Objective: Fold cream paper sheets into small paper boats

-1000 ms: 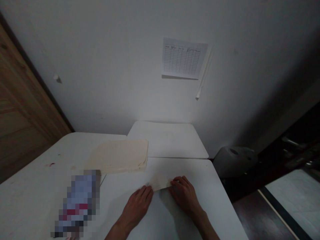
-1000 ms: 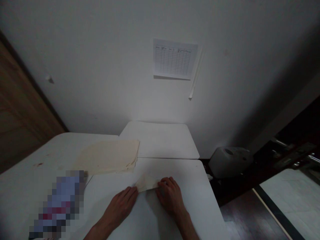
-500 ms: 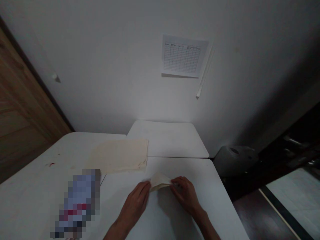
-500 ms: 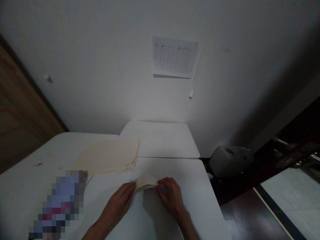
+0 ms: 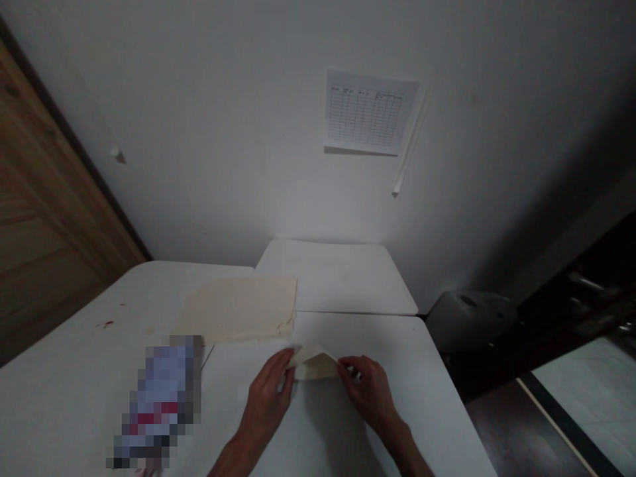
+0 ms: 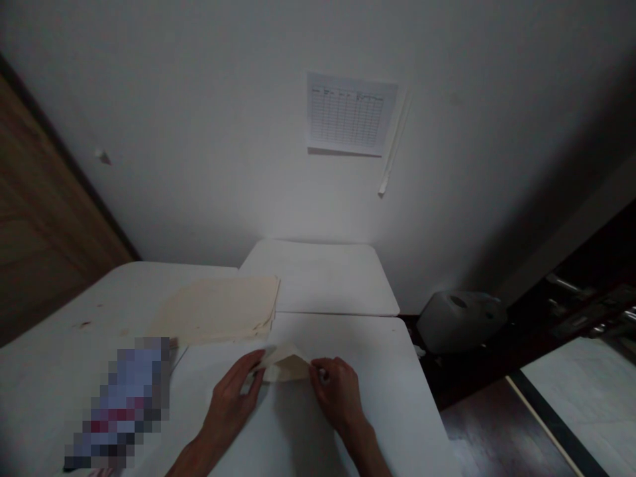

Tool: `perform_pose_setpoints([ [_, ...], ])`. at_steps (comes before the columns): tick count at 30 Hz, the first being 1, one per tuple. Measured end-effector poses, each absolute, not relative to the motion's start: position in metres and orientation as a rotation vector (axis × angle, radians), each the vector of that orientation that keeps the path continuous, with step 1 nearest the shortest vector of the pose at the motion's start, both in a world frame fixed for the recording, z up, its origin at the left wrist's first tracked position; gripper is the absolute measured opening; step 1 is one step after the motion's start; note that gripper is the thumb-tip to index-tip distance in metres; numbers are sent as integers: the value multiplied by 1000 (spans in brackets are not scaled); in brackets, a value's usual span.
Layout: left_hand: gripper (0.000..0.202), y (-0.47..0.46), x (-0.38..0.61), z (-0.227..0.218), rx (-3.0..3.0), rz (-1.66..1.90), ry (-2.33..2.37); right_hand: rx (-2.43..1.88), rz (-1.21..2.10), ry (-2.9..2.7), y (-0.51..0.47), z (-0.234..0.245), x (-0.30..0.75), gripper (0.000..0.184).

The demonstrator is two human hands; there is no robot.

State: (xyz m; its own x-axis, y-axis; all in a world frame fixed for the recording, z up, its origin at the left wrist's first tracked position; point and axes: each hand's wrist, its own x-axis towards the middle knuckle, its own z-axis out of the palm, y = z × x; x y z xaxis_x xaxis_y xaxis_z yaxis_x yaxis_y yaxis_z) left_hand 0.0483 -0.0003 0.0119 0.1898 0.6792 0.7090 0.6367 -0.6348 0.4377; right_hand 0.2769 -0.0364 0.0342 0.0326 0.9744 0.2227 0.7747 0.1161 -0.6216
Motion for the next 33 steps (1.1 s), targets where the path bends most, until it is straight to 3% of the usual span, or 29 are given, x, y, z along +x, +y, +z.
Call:
perform_pose_setpoints([
  [9, 17, 8, 55, 30, 2051, 1491, 1349, -1698, 535, -1758, -39, 28, 260, 26],
  [17, 46, 18, 69, 31, 1754, 1382, 1383, -1737, 561, -1576, -37, 25, 248, 29],
  [25, 17, 12, 80, 27, 1848, 1036, 1508, -1742, 559, -1555, -38, 22, 234, 29],
  [33, 30, 15, 82, 25, 1891, 1000, 1507, -1729, 444, -1613, -26, 38, 241, 30],
])
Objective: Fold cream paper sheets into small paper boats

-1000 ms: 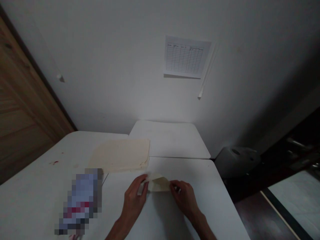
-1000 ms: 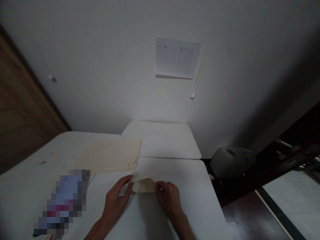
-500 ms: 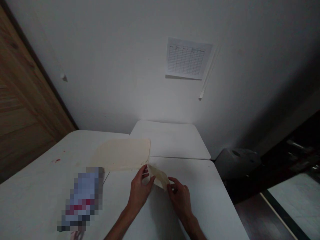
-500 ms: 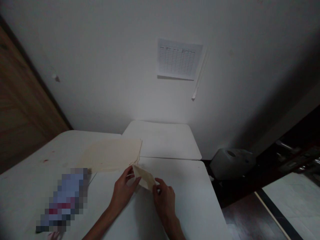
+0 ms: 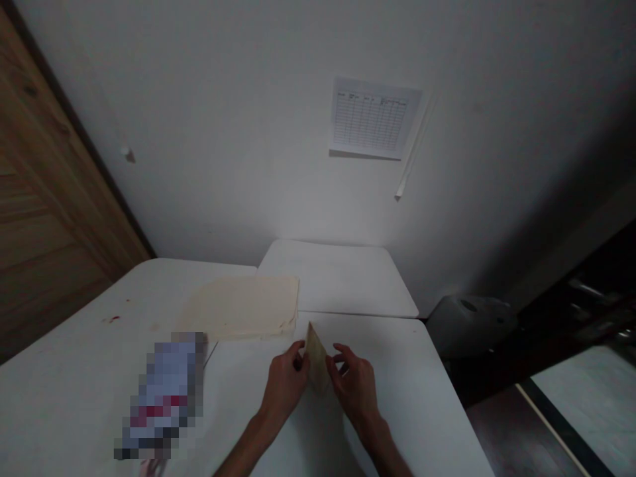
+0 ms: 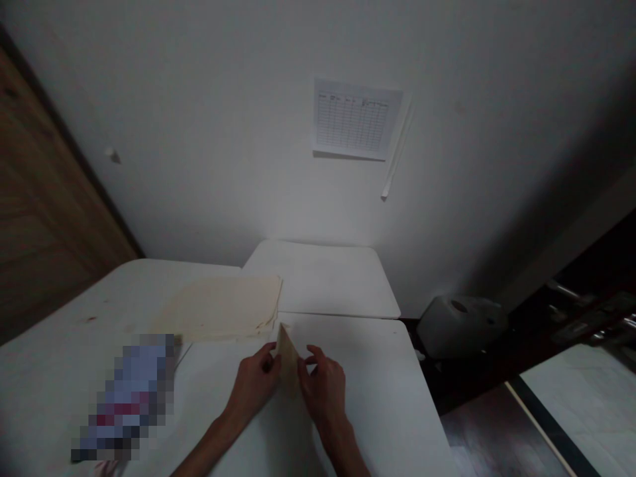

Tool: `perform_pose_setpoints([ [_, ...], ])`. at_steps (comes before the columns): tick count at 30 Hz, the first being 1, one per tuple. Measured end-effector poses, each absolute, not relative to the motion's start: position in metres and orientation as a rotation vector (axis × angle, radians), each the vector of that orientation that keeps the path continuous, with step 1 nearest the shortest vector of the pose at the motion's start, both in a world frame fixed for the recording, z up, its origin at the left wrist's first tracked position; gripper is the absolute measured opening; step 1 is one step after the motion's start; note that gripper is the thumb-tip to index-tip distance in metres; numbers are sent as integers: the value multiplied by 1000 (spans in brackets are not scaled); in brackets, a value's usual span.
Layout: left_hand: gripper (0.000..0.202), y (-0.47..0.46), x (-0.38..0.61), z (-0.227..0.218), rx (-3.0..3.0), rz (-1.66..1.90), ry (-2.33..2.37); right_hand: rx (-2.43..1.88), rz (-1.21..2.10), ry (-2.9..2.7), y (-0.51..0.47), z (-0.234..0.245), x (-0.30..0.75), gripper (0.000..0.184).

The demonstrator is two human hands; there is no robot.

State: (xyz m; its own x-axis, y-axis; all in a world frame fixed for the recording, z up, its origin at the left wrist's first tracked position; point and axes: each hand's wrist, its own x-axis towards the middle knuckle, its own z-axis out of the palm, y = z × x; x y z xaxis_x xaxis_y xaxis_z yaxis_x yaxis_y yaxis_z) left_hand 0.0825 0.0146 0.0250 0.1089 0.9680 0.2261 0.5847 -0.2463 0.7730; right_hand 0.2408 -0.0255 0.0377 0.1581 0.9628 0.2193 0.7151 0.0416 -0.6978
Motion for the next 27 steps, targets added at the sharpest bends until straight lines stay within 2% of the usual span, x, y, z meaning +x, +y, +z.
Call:
perform_pose_setpoints([
  [5, 33, 16, 86, 25, 1863, 994, 1467, -1647, 465, -1701, -11, 46, 246, 27],
  [16, 33, 21, 68, 27, 1789, 889, 1220, -1636, 533, -1713, -5, 33, 270, 25],
  [22, 30, 23, 56, 25, 1982, 900, 1083, -1588, 585, -1787, -7, 29, 279, 27],
  [27, 35, 28, 48, 16, 2115, 960, 978, -1569, 527, -1903, -12, 24, 288, 28],
])
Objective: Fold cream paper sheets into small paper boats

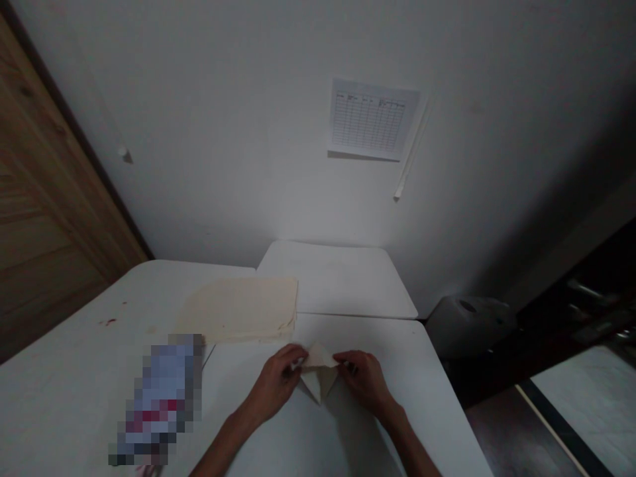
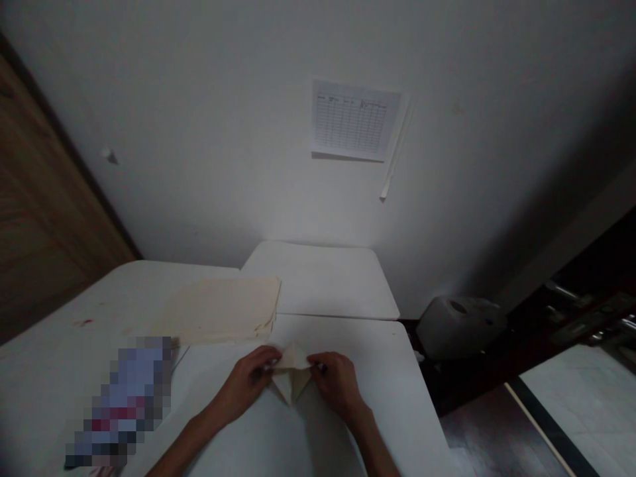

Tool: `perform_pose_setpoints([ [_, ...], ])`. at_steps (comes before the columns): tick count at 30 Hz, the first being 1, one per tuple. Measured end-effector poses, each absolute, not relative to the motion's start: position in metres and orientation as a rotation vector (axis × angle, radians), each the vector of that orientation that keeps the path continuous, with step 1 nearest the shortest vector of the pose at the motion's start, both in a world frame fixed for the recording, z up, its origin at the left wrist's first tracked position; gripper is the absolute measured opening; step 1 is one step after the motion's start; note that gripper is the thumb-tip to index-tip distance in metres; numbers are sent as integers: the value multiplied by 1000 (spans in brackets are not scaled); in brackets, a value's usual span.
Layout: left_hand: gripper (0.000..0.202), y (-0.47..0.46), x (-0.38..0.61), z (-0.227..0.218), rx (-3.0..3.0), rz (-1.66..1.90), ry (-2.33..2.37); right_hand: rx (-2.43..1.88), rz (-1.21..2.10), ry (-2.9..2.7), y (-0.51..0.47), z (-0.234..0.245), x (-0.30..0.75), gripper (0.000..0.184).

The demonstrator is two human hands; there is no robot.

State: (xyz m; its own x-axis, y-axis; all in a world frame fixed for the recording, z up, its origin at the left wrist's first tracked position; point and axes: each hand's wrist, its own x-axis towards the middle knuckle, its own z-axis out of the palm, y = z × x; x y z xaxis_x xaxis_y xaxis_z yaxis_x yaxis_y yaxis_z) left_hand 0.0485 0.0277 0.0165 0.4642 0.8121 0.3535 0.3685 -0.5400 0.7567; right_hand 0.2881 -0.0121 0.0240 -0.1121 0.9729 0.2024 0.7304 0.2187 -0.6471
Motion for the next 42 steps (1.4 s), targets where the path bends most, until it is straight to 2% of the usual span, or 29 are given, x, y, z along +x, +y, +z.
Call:
perform_pose_setpoints([
  [8, 40, 22, 41, 14, 2466, 847, 799, -1409, 395, -2149, -20, 28, 294, 29],
  [18, 62, 17, 37, 5, 2638, 614, 837, -1401, 275, -2231, -24, 25, 295, 34],
  [25, 49, 7, 38, -1, 2648, 664, 891, -1430, 257, -2228, -28, 26, 293, 30],
  [31, 17, 3, 52, 12, 2554, 719, 976, -1503, 217, -2155, -26, 21, 287, 18],
  [33, 17, 3, 54, 10, 2538, 714, 1008, -1512, 224, -2140, -25, 19, 287, 18],
  [38, 34, 4, 53, 2, 2559, 654, 1035, -1531, 255, -2121, -25, 19, 286, 17],
  [42, 36, 3, 52, 4, 2586, 590, 1047, -1550, 271, -2120, -25, 19, 286, 18],
])
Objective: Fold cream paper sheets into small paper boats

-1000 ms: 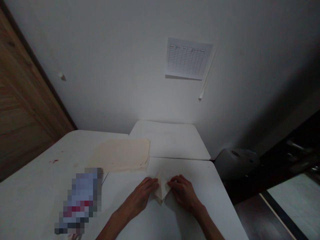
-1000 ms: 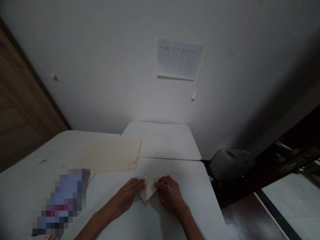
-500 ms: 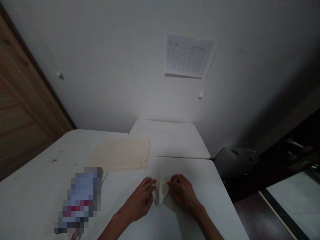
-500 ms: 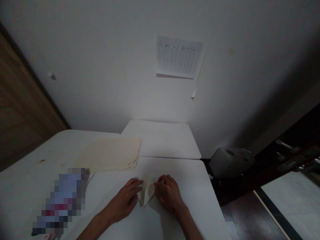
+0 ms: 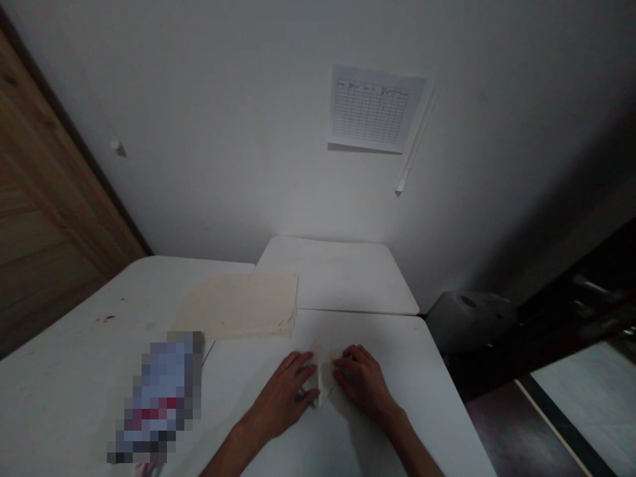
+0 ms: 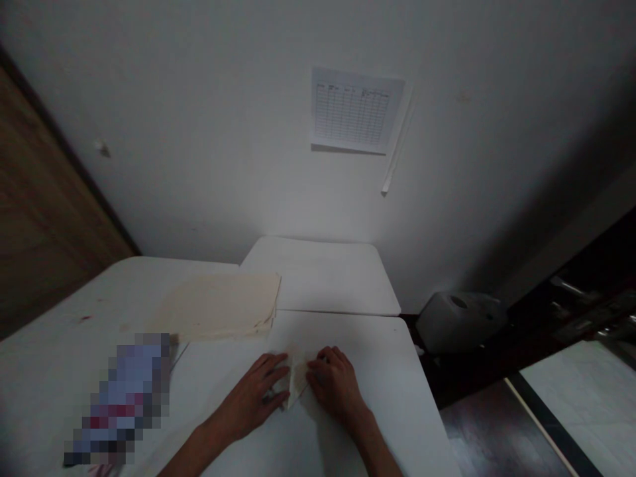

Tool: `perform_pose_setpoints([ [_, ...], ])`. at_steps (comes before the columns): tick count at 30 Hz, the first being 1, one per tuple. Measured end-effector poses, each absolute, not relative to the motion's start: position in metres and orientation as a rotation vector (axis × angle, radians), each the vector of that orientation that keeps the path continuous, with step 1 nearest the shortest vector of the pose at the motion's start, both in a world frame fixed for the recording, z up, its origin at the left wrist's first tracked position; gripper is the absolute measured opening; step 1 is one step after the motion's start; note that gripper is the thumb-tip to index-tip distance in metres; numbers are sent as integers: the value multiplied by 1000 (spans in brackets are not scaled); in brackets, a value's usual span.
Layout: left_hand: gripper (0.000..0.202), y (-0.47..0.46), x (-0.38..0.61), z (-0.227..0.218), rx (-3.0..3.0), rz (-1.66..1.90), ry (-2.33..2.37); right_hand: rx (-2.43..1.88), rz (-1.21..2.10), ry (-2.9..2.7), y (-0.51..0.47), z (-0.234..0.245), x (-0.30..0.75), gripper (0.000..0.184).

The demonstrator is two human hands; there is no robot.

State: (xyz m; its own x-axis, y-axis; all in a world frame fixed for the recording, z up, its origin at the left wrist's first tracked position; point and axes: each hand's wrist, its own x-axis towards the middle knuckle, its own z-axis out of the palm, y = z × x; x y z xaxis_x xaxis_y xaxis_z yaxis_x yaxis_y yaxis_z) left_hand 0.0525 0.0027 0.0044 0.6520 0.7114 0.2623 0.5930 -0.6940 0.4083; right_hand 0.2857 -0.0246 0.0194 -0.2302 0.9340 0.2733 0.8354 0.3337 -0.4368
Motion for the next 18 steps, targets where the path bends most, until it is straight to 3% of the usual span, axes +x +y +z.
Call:
perform_pose_setpoints([
  [18, 41, -3, 57, -1, 2673, 534, 1102, -1578, 165, -2151, -25, 16, 283, 18],
])
